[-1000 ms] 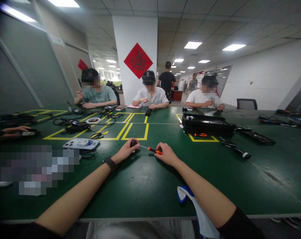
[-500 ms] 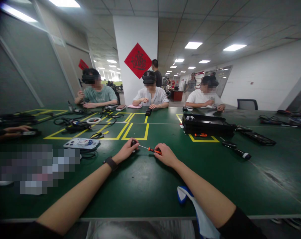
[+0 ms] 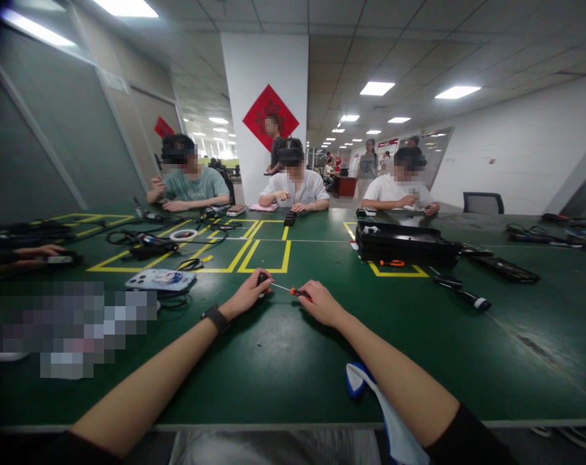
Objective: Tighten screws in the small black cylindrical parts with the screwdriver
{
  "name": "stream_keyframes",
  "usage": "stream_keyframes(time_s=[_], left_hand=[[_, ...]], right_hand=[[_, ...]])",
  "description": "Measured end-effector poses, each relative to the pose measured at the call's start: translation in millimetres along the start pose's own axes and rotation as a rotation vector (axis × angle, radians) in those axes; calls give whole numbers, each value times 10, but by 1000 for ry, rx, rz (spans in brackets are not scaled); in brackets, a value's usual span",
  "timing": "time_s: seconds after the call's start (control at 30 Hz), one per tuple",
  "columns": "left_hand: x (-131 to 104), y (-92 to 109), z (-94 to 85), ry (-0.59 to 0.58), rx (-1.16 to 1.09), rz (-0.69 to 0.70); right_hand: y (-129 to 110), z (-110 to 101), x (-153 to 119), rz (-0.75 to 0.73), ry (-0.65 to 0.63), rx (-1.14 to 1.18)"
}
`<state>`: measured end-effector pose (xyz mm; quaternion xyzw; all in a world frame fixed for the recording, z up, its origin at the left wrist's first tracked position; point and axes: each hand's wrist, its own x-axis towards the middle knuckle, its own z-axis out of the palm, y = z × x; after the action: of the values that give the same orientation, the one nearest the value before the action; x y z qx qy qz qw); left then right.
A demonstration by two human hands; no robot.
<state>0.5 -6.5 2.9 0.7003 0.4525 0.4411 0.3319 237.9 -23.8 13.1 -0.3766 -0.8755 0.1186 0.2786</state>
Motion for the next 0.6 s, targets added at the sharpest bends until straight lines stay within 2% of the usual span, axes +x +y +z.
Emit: stream_keyframes(time_s=[0.33,0.6], left_hand=[[-22,57,2,9,-2,-25],[-18,54,9,31,41,10]], right_hand=[[-3,36,14,-2,30,24],[34,-6,28,13,30,-26]])
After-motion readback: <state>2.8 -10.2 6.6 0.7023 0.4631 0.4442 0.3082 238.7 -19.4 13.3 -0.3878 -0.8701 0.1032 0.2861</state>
